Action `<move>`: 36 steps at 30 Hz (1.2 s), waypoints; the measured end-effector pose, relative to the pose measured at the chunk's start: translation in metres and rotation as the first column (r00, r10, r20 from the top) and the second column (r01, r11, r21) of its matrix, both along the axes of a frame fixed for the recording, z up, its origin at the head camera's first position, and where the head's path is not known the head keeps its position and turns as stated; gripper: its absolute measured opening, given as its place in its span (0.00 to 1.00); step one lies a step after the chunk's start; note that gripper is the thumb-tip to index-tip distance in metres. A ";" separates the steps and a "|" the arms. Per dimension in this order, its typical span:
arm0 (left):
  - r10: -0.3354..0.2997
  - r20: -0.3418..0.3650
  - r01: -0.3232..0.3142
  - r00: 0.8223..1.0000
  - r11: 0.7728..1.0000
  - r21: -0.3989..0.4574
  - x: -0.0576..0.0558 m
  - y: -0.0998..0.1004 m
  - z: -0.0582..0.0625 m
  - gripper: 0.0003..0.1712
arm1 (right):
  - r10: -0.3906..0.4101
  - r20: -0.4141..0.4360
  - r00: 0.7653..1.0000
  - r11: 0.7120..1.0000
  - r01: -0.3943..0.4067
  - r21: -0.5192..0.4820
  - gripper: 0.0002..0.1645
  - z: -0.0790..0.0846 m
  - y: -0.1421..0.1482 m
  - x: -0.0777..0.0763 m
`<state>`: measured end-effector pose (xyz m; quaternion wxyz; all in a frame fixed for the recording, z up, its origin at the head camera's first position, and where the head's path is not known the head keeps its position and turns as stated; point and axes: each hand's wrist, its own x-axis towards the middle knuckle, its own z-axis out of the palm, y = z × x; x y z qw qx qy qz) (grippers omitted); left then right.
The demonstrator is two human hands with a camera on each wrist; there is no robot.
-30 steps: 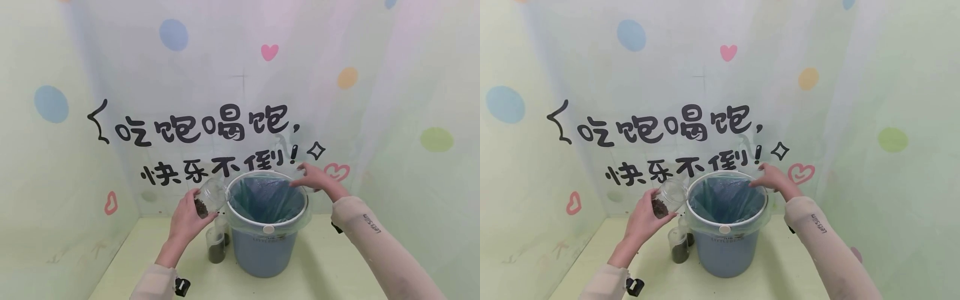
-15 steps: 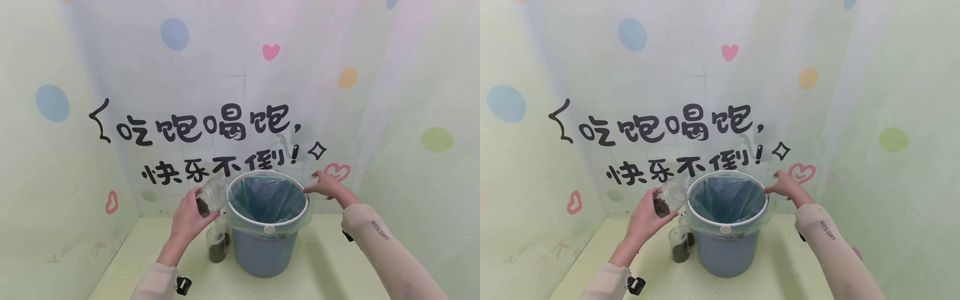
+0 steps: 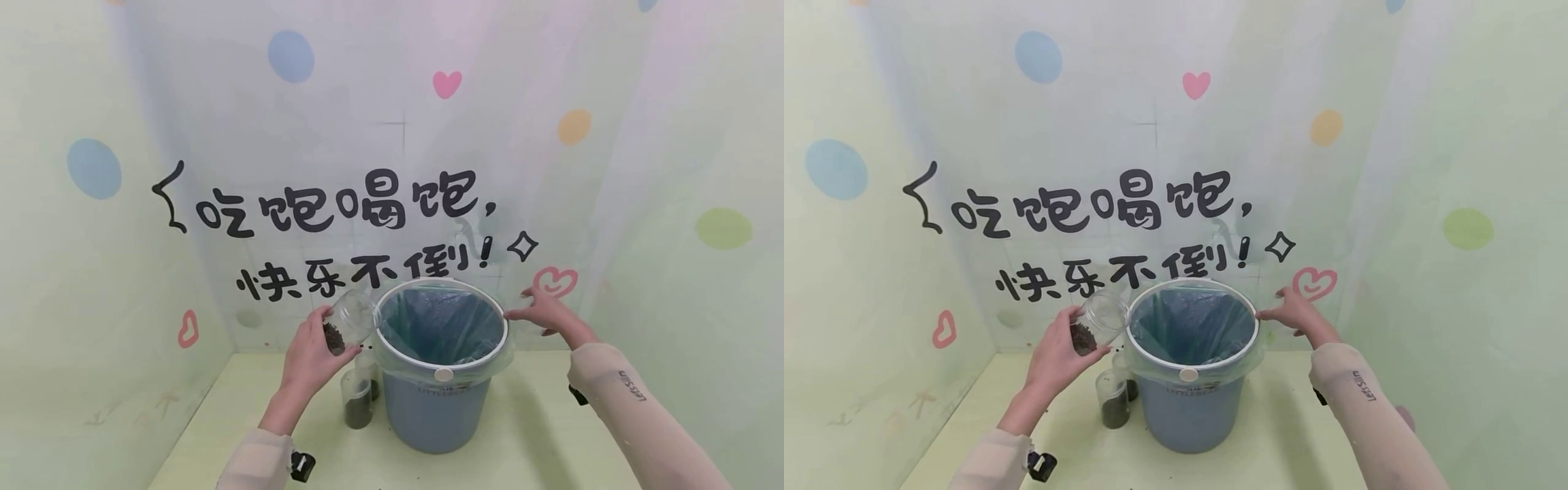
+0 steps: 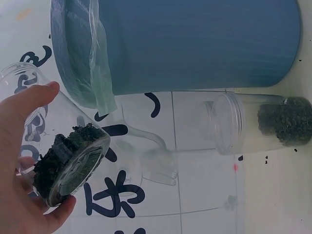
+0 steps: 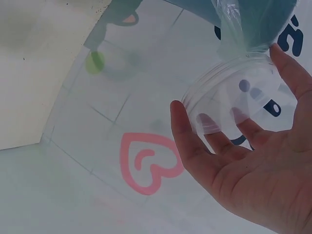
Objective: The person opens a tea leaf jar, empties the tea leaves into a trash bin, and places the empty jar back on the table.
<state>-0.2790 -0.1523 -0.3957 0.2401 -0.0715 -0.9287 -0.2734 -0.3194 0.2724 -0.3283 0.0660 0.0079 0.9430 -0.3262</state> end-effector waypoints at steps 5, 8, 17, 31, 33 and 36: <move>0.008 0.015 -0.008 1.000 1.000 -0.003 0.001 -0.001 0.000 0.56 | -0.016 0.005 1.000 1.000 0.016 -0.009 0.53 -0.005 0.004 -0.002; 0.012 0.017 -0.012 1.000 1.000 -0.002 0.002 -0.001 0.000 0.55 | -0.019 0.003 1.000 1.000 0.019 -0.009 0.53 -0.006 0.005 -0.003; 0.012 0.004 -0.012 1.000 1.000 -0.003 0.003 -0.002 -0.001 0.55 | -0.007 -0.014 1.000 1.000 0.007 -0.001 0.55 -0.009 0.012 0.001; 0.012 0.018 -0.012 1.000 1.000 0.001 0.004 -0.003 -0.001 0.55 | -0.011 -0.038 0.999 0.998 0.014 0.065 0.53 -0.050 0.020 -0.002; 0.012 0.024 -0.012 1.000 1.000 0.004 0.004 -0.004 -0.001 0.55 | -0.015 -0.024 1.000 0.998 0.016 0.066 0.53 -0.054 0.021 -0.001; 0.012 0.028 -0.013 1.000 1.000 0.008 0.005 -0.005 -0.002 0.55 | -0.024 -0.002 1.000 0.998 0.024 0.063 0.52 -0.058 0.021 0.001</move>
